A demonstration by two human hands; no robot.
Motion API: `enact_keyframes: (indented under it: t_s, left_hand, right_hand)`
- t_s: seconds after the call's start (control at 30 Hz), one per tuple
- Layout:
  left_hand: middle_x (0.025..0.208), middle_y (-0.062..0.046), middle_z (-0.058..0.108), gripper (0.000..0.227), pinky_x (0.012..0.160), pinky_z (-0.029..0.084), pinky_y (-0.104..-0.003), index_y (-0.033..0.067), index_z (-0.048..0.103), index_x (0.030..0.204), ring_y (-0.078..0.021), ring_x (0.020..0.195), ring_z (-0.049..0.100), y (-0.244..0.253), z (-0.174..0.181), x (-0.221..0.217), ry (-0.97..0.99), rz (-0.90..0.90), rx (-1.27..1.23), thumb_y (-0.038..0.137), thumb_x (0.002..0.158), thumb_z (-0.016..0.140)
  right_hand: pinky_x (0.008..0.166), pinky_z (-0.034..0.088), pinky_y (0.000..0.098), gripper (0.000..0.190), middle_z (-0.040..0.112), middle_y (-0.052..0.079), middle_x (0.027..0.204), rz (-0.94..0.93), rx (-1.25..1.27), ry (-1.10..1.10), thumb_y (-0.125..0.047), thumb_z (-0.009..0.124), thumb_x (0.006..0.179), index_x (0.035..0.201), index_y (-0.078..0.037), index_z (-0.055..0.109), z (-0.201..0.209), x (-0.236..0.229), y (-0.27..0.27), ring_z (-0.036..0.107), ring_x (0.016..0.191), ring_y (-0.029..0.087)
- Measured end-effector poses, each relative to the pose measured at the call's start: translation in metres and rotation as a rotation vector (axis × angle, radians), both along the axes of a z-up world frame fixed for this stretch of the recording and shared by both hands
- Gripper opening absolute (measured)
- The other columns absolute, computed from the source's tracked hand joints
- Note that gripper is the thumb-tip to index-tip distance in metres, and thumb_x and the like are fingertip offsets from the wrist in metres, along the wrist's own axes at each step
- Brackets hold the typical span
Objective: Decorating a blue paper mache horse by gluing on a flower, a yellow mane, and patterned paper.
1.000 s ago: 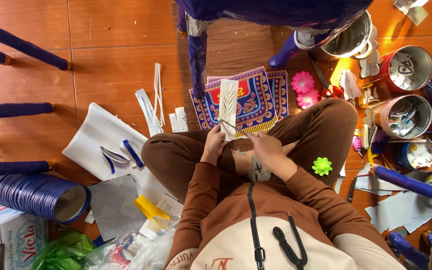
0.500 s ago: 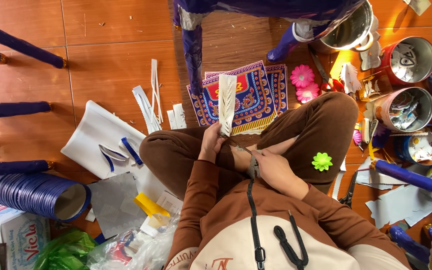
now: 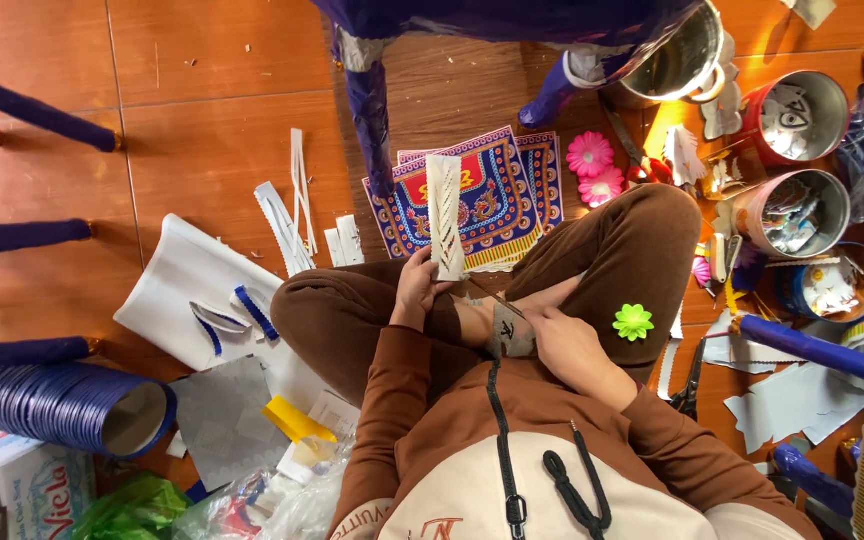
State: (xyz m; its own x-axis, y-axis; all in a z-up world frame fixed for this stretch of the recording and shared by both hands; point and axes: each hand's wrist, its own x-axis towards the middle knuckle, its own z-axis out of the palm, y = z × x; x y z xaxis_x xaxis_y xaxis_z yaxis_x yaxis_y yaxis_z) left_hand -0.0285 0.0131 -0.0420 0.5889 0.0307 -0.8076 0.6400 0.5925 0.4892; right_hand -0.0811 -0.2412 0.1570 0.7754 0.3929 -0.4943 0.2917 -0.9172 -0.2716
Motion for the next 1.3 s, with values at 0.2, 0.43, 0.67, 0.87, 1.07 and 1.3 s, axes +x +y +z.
enact_keyframes:
  t_s: [0.2,0.43,0.67,0.87,1.07,1.3]
  left_hand:
    - [0.131,-0.027,0.052,0.055,0.081,0.055,-0.066,0.0077,0.052,0.138,-0.0447,0.112,0.058,-0.004,0.001,0.004,-0.038,-0.018,0.044,-0.006,0.085,0.05]
    - [0.123,-0.028,0.057,0.046,0.076,0.055,-0.048,-0.0036,0.052,0.134,-0.0377,0.1,0.062,0.003,0.019,0.008,-0.046,-0.021,-0.044,-0.007,0.088,0.05]
    - [0.123,-0.036,0.057,0.045,0.077,0.058,-0.039,-0.0146,0.047,0.136,-0.0422,0.101,0.064,0.005,0.046,0.016,0.012,-0.04,-0.122,-0.011,0.091,0.044]
    - [0.132,-0.03,0.054,0.042,0.081,0.054,-0.039,-0.0022,0.049,0.141,-0.0387,0.108,0.058,0.0,0.093,0.036,0.207,-0.02,-0.086,-0.005,0.099,0.047]
    - [0.118,-0.023,0.061,0.034,0.089,0.047,-0.037,-0.0047,0.059,0.128,-0.0289,0.106,0.057,0.019,0.076,0.045,-0.061,-0.176,-0.187,-0.001,0.098,0.045]
    - [0.107,-0.017,0.066,0.049,0.08,0.067,-0.031,0.0003,0.051,0.127,-0.0224,0.091,0.07,0.031,0.091,0.042,-0.704,-0.617,0.303,-0.016,0.08,0.055]
  right_hand:
    - [0.069,0.062,0.0472,0.035,0.068,0.007,0.099,-0.197,-0.116,-0.1,-0.021,0.047,0.093,0.123,-0.027,0.062,0.015,0.044,-0.037,0.075,0.079,0.034]
    - [0.076,0.055,0.0476,0.029,0.06,0.007,0.117,-0.65,-0.11,-0.641,-0.021,0.048,0.094,0.12,-0.019,0.061,-0.015,0.155,-0.128,0.067,0.088,0.038]
    - [0.05,0.048,0.0483,0.009,0.062,0.017,0.07,-0.512,-0.197,-0.967,-0.011,0.055,0.083,0.085,-0.006,0.062,-0.021,0.234,-0.119,0.059,0.056,0.035]
    - [0.073,0.041,0.0484,0.005,0.066,-0.001,0.084,0.089,0.355,-0.653,-0.019,0.072,0.075,0.079,-0.018,0.073,-0.071,0.159,0.028,0.055,0.081,0.021]
    - [0.091,0.038,0.0461,0.017,0.059,0.016,0.098,0.278,0.568,-0.47,-0.008,0.054,0.093,0.103,0.002,0.063,-0.017,0.108,0.097,0.052,0.093,0.029]
    - [0.085,0.041,0.0416,0.011,0.062,0.015,0.084,0.237,0.56,-0.475,0.001,0.055,0.086,0.086,0.001,0.065,-0.026,0.147,0.108,0.054,0.081,0.027]
